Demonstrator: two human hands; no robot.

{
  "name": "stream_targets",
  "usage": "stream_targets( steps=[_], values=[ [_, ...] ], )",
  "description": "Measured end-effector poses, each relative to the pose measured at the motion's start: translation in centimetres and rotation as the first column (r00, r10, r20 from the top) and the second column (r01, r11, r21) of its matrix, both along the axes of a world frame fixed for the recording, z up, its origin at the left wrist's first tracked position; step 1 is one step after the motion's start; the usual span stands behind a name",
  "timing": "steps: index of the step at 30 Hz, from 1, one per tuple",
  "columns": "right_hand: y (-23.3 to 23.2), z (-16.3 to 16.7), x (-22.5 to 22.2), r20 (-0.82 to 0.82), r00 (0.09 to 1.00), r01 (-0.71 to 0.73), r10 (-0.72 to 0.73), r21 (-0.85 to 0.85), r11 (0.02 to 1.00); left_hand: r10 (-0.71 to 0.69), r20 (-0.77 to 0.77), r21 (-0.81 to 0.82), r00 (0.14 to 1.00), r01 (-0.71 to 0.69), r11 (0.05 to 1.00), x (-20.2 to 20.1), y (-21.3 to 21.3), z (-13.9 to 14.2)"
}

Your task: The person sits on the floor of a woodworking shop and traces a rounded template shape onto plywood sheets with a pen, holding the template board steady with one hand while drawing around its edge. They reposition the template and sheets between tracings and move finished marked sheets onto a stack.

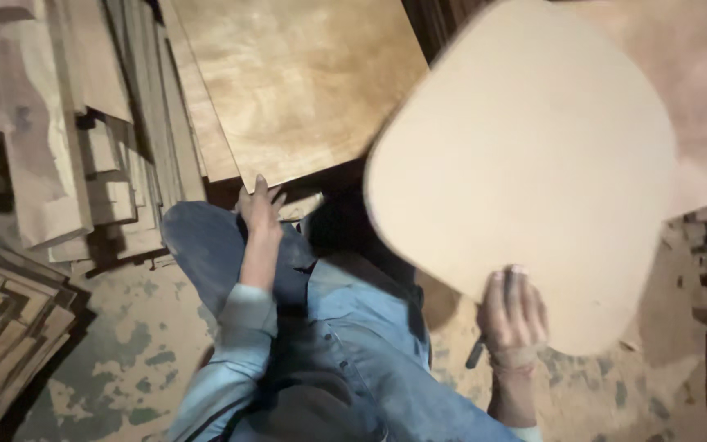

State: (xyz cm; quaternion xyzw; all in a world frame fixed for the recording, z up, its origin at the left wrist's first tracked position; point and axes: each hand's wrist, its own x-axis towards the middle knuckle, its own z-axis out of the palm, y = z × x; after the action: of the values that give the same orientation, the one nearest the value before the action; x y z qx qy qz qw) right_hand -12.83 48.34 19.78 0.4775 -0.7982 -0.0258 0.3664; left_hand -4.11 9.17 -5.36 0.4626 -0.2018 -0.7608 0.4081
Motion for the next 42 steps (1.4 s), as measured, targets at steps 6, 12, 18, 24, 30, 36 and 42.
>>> stream_targets(
  steps=[6, 12, 18, 24, 30, 36, 42],
  values=[
    [-3.8, -1.1, 3.6, 0.158, 0.946, -0.300, 0.285, 0.083, 0.950, -0.122, 0.231, -0.265, 0.965, 0.184, 0.947, 4.5, 1.0, -1.2],
    [-10.9, -6.3, 1.3, 0.358, 0.729, -0.639, 0.583, 0.051, 0.768, -0.199, -0.007, -0.185, 0.980, 0.194, 0.963, 14.4, 0.7, -1.4],
    [-17.7, -11.8, -1.5, 0.397, 0.606, -0.781, 0.690, 0.133, 0.610, -0.102, -0.166, -0.267, 0.981, 0.054, 0.962, 18.3, 1.0, 0.9],
    [-24.3, -15.2, -6.6, 0.375, 0.542, -0.826, 0.752, 0.073, 0.559, 0.095, 0.681, -0.667, 0.726, 0.560, 0.492, 16.5, 3.2, 4.1],
    [-26.7, -16.7, -9.3, 0.504, 0.455, -0.834, 0.734, -0.048, 0.550, 0.267, 0.853, -0.518, 0.448, 0.790, 0.328, 12.1, 2.1, 5.6],
    [-23.3, -16.8, -14.2, 0.704, 0.486, -0.683, 0.518, -0.064, 0.727, 0.253, 0.965, -0.163, 0.069, 0.915, 0.370, 9.2, -1.3, 5.8],
    [-18.3, -18.5, -22.4, 0.757, 0.596, -0.289, 0.268, -0.110, 0.951, 0.262, 0.946, -0.265, 0.191, 0.921, 0.285, 7.9, -2.1, 4.6]
  ],
)
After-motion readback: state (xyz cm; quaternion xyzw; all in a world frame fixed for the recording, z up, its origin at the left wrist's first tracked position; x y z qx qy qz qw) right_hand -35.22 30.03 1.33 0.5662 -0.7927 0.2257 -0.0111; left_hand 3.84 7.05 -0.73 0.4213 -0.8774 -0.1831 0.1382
